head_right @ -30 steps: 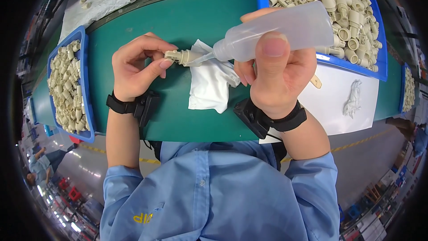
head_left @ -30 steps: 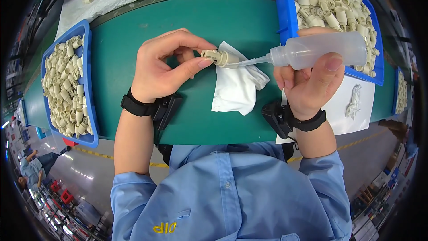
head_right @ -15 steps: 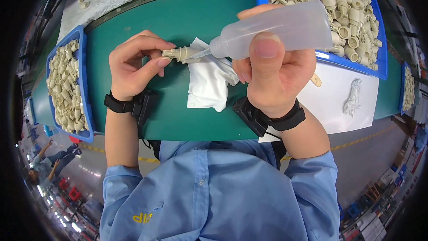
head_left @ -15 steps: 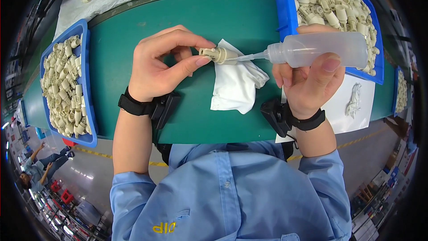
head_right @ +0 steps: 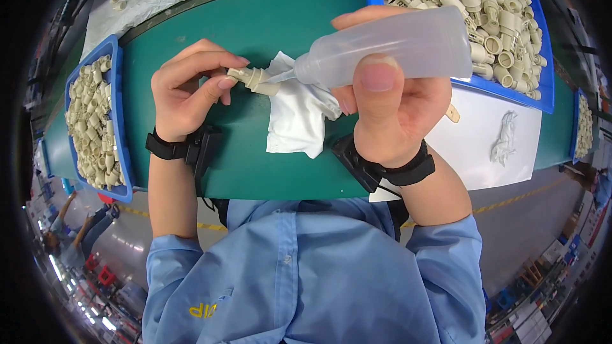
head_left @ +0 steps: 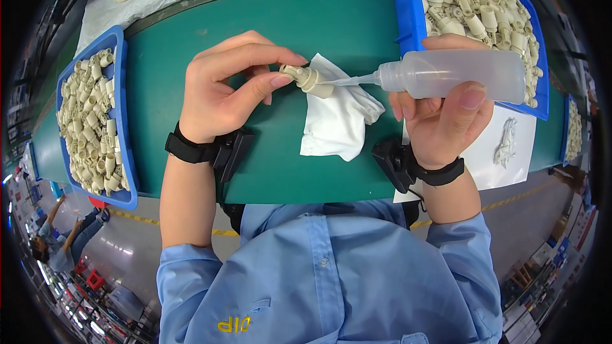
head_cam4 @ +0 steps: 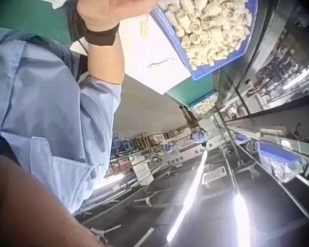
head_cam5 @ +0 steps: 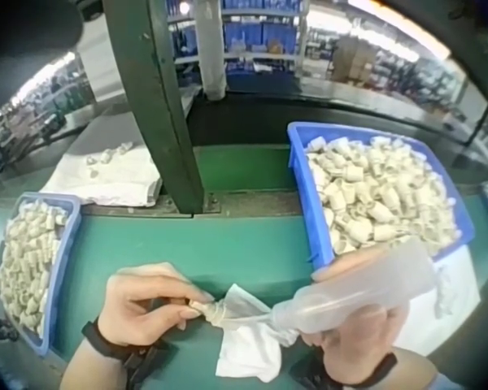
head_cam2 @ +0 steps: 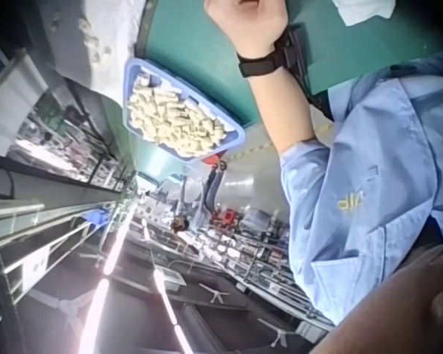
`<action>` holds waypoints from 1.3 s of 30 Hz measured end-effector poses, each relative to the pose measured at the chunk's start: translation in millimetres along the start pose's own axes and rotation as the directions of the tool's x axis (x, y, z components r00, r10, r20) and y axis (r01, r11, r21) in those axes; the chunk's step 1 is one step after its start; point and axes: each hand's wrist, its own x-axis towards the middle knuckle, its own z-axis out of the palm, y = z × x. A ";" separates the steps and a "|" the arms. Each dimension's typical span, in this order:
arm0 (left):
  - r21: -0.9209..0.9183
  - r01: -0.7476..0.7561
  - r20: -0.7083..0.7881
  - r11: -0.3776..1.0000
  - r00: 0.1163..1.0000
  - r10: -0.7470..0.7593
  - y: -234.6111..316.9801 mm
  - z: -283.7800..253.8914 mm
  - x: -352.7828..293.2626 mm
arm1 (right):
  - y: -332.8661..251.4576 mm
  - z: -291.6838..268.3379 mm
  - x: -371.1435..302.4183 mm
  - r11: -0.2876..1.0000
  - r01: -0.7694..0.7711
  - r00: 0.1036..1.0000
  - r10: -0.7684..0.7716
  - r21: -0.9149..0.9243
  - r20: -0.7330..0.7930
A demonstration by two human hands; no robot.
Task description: Cleaning and applying liquid to small plastic components at a factory workbench.
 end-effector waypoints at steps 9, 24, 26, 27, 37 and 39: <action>-0.013 -0.008 0.010 1.000 1.000 0.009 -0.7 0.7 0.9 | -8.2 7.0 1.8 0.957 -0.078 0.997 0.073 -0.279 -0.030; -0.039 -0.036 0.022 0.999 0.999 0.037 -3.9 2.7 2.1 | -7.8 5.0 2.5 0.948 -0.049 0.999 0.052 -0.314 0.003; -0.042 -0.033 0.020 0.999 0.999 0.034 -2.9 3.2 2.3 | -7.9 4.4 2.9 0.949 -0.046 0.999 0.051 -0.311 0.010; -0.041 -0.033 0.021 0.999 0.999 0.034 -2.9 3.2 2.3 | -7.9 4.1 3.0 0.950 -0.043 0.999 0.051 -0.309 0.017; -0.035 -0.041 0.028 0.999 0.999 0.041 -3.7 2.5 2.2 | -7.2 5.3 2.4 0.946 -0.027 1.000 0.031 -0.323 0.004; -0.032 -0.040 0.029 0.999 0.999 0.041 -3.5 2.2 2.3 | -7.0 5.1 2.2 0.944 -0.034 0.999 0.038 -0.329 0.004</action>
